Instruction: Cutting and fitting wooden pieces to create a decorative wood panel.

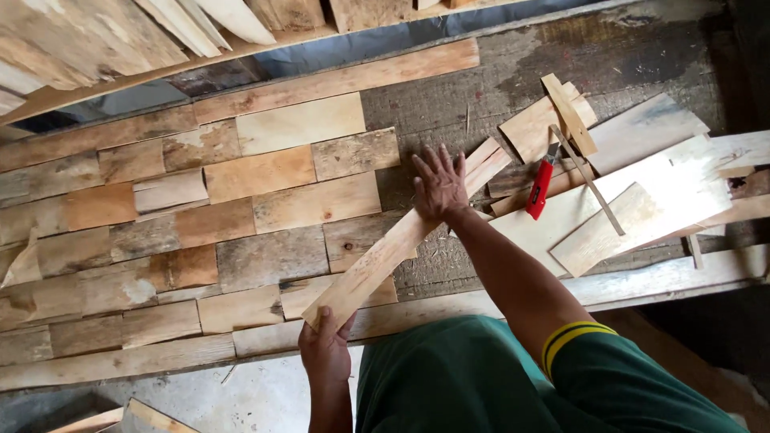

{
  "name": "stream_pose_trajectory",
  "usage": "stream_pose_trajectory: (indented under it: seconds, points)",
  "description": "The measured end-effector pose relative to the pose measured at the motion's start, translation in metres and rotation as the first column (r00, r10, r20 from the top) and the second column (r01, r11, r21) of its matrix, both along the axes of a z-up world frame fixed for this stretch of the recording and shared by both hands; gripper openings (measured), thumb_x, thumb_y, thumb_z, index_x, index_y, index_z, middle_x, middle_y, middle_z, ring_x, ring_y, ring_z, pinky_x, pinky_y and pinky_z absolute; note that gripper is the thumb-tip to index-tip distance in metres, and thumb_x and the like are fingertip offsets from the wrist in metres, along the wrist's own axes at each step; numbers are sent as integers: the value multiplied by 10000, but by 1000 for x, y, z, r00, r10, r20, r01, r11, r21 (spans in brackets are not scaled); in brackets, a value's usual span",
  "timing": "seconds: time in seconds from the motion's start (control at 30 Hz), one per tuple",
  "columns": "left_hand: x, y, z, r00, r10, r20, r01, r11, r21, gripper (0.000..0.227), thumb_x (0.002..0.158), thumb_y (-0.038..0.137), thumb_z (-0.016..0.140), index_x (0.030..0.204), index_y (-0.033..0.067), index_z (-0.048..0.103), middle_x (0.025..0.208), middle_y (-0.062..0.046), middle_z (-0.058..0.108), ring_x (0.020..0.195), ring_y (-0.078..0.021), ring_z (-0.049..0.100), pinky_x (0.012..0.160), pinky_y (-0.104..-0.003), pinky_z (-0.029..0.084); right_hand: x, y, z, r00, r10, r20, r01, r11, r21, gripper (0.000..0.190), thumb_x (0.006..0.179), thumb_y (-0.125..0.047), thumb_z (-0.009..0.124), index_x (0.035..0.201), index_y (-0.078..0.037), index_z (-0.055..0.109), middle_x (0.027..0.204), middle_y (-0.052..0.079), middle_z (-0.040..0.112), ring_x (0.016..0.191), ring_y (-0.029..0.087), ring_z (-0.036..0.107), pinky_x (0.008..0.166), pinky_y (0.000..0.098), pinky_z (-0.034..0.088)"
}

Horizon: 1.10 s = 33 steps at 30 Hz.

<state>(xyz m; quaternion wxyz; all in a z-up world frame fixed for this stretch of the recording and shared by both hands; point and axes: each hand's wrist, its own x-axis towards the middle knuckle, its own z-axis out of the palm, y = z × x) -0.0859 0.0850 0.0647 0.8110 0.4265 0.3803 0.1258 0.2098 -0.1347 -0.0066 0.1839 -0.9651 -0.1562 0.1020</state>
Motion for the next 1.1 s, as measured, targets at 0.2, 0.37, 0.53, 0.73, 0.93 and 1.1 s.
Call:
stream_pose_trajectory:
  seconds: [0.2,0.37,0.53,0.73,0.93,1.1]
  points:
    - [8,-24,49,986,-98,-135,122,976,183,373,997,222,554,1246,-51,600,1181,-130,718,1069,-233,711,900,-413,644,-4,-1,-30,999,20,42,-20,1000,-6,681,992,-402,335,1630,-171,285,1722,104,199,1581,393,115,1232,658,-29]
    - [1,-32,44,896,-154,-416,316,879,357,359,1036,212,614,1214,-81,721,890,-196,703,767,-238,558,658,-354,467,4,-1,-48,987,67,145,-62,997,-35,675,996,-373,376,1623,-138,292,1702,126,203,1553,413,131,1205,680,-20]
    - [0,-36,46,928,-259,-269,360,813,457,356,983,217,642,1206,-54,706,986,-109,774,873,-157,689,784,-282,561,-2,-2,-50,983,60,174,-64,998,18,673,986,-325,441,1621,-134,328,1712,132,229,1566,424,159,1223,688,7]
    - [-8,-11,9,910,-157,-385,278,918,283,390,1027,222,618,1264,-83,676,1094,-177,722,955,-234,655,796,-357,544,-5,-7,-44,973,47,226,-61,996,58,624,1005,-345,438,1591,-135,398,1692,148,263,1559,438,196,1220,704,26]
    - [3,7,-2,999,-25,26,26,999,-48,535,1021,341,567,1400,-30,493,1311,-176,663,1162,-311,674,948,-453,597,12,-32,-23,980,194,36,-197,975,106,561,1046,-485,326,1188,-131,738,1402,96,623,1534,305,305,1249,680,-23]
    - [10,29,-24,997,81,-13,-82,996,-39,479,1022,350,596,1326,-18,555,1279,-192,674,1154,-339,676,934,-483,598,12,-43,2,966,113,232,-183,934,306,605,1101,-524,353,889,-111,742,999,76,750,1095,229,612,1226,560,186]
